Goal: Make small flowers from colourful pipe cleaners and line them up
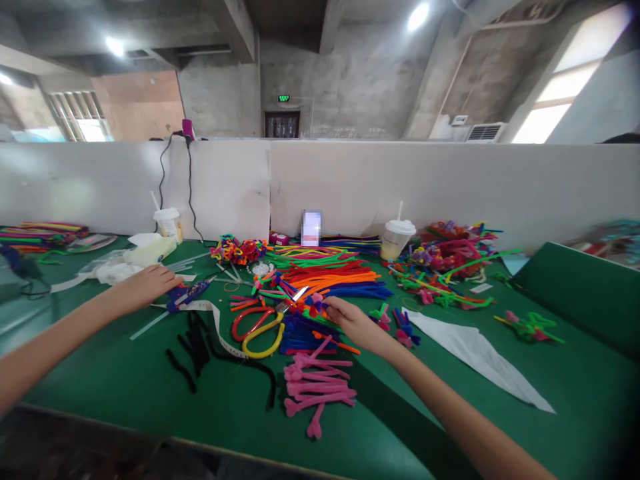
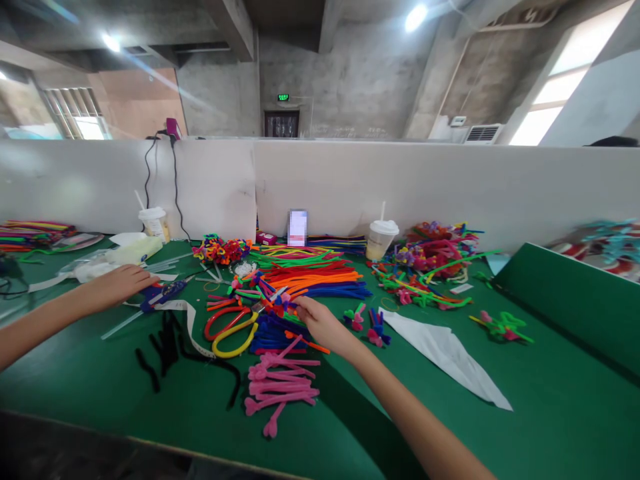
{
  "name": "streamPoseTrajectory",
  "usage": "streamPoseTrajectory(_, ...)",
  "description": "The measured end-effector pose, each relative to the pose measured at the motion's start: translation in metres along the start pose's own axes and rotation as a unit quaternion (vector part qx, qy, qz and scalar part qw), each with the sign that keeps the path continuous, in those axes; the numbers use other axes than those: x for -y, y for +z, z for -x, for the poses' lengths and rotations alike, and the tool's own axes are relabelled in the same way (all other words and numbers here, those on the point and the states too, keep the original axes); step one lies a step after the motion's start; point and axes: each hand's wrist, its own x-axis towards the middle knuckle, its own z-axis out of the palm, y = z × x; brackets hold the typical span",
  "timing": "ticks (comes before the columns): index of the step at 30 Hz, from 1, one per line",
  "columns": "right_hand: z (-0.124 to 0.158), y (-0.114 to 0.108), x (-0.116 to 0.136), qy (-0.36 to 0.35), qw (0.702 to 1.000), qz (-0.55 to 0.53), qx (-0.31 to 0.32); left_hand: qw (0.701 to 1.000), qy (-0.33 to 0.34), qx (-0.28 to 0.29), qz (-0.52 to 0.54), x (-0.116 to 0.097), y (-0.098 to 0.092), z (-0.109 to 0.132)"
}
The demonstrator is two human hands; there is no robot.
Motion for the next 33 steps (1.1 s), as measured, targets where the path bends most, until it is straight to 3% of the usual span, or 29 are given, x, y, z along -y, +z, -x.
streamPoseTrajectory(4, 0.0, 0.0, -0.005, 0.016, 1.0, -0.02, 0.0, 0.997, 0.055, 0.006, -0.049, 0.006, -0.017, 0.006)
streamPoseTrajectory(7, 0.0, 0.0, -0.007, 0.011, 0.999, -0.038, 0.003, 0.995, 0.072, -0.014, -0.072, -0.005, -0.032, 0.003)
streamPoseTrajectory(13, -0.003, -0.005, -0.006, -0.046, 0.998, -0.037, 0.008, 0.967, 0.193, -0.099, -0.131, -0.075, -0.053, -0.016)
streamPoseTrajectory(16, -0.002, -0.009, -0.002, -0.055, 0.997, -0.036, 0.03, 0.952, 0.25, -0.091, -0.153, -0.11, -0.06, -0.029)
streamPoseTrajectory(22, 0.003, -0.012, 0.001, -0.043, 0.997, -0.026, 0.051, 0.927, 0.318, -0.103, -0.17, -0.143, -0.059, -0.051)
streamPoseTrajectory(33, -0.002, -0.004, 0.004, -0.071, 0.995, 0.001, 0.07, 0.921, 0.338, -0.1, -0.165, -0.162, -0.051, -0.065)
